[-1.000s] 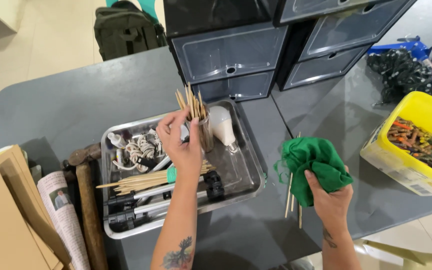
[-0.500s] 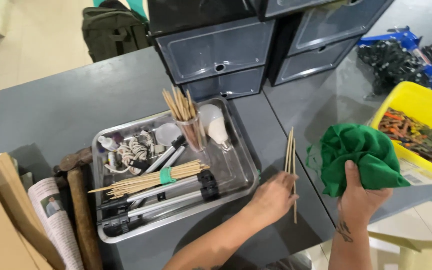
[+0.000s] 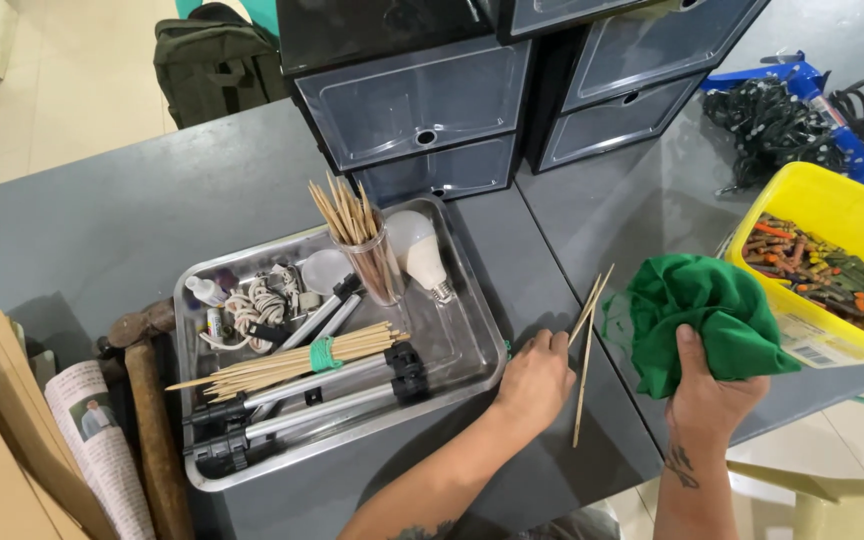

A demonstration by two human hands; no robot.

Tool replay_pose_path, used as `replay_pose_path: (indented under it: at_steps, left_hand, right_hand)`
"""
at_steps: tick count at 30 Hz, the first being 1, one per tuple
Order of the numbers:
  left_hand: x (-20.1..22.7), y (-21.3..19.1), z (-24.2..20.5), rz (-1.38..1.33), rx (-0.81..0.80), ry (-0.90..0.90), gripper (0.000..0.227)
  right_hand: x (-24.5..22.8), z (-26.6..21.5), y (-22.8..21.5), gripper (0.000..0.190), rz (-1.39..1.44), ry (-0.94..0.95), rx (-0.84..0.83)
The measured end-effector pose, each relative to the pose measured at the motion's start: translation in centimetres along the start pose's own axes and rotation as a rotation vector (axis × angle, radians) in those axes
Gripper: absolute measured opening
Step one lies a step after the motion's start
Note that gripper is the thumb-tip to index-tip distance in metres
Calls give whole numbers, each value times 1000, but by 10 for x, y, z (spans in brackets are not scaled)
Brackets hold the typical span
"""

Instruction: The person wipes wooden skewers one by one with a green cloth. They pick up each skewer from a pile on the table, wipe it, and place it into a clear container. The person repeats this process for multiple skewers throughout the video.

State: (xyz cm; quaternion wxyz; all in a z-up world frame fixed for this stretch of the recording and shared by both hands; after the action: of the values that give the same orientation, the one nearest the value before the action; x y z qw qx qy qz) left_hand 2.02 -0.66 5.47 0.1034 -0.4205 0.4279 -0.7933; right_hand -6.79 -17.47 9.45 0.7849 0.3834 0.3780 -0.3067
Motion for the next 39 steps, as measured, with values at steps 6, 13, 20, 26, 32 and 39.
replay_pose_path:
  at_steps: [6, 13, 20, 26, 32, 39]
  left_hand:
    - [3, -13, -3, -236, 84, -43, 43]
    - [30, -61, -5, -708, 187, -34, 38]
    - [24, -63, -15, -579, 60, 84, 34]
    - [32, -96, -15, -632, 88, 148, 39]
    - [31, -95, -13, -717, 150, 57, 47]
    - [16, -103, -1, -889, 451, -52, 19]
  right_hand:
    - [-18, 4, 16, 38, 99, 49, 20]
    - [18, -10, 16, 34, 65, 395, 19]
    - [-15, 2, 49, 28, 56, 280, -16]
    - [-38, 10, 52, 27, 349, 25, -40]
    - [-50, 5, 63, 45, 388, 173, -33]
    - [42, -59, 45, 32, -216, 344, -498]
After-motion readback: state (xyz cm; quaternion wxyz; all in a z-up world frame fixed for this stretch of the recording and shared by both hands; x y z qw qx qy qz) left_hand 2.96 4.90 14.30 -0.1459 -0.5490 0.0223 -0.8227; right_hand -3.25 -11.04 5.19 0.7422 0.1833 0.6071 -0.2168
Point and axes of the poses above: each hand's wrist, its own z-axis towards the middle knuckle, its own y-axis out of the palm, x = y × z, the point moved 4 cm from there along z, towards the middle knuckle, and after that the axes turned 7 degrees about x, right-handed, at the moved point
